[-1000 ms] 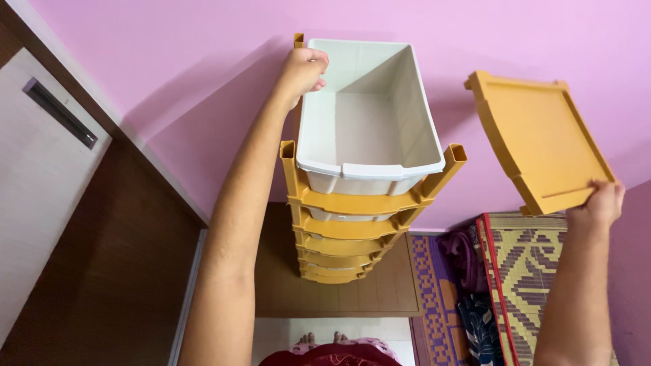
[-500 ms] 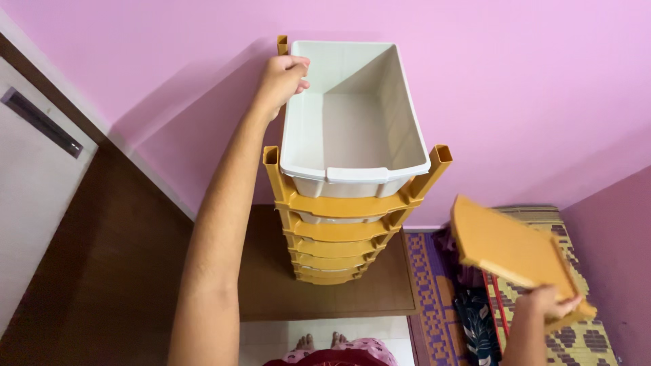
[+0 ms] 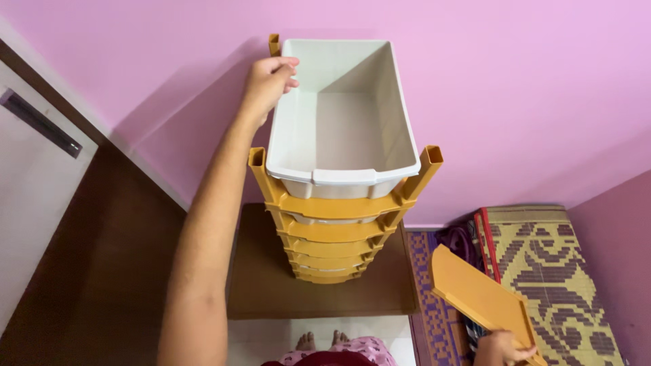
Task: The person disassembles a yellow plastic drawer unit by removing the lid, pulling out white drawer bins, and detaching the yellow frame pieces. The parts are placed on a nearby stool and the floor.
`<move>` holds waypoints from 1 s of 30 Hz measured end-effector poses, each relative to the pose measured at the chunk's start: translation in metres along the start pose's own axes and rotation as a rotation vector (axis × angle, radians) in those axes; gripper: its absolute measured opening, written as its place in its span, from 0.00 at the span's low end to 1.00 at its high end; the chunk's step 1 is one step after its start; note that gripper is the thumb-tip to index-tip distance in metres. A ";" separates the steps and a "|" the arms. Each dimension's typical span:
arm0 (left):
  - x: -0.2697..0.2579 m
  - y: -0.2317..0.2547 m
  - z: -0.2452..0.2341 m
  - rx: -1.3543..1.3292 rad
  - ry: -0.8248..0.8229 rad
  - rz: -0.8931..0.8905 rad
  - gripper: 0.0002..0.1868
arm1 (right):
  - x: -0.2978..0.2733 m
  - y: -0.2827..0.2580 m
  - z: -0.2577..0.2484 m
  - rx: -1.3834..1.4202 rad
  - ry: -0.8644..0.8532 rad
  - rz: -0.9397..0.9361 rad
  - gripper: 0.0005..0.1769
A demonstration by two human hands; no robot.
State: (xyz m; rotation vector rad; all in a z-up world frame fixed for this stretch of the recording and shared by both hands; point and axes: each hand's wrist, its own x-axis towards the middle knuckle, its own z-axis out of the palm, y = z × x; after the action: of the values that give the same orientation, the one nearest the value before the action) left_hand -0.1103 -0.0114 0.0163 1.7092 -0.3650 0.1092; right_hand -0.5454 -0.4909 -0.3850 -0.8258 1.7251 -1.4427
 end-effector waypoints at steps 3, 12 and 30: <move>0.001 -0.002 0.000 0.041 0.010 0.006 0.17 | -0.001 0.003 0.002 0.118 -0.227 -0.028 0.48; -0.004 0.000 -0.007 -0.027 -0.015 0.029 0.18 | -0.026 -0.059 0.023 -0.326 -1.014 -0.512 0.58; -0.059 0.016 -0.026 -0.211 0.127 -0.037 0.20 | -0.101 0.064 0.101 -0.849 -1.165 -0.705 0.40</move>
State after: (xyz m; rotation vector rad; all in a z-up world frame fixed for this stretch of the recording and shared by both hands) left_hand -0.1671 0.0221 0.0200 1.4911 -0.2417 0.1467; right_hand -0.4076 -0.4479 -0.4461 -2.2950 1.0270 -0.2177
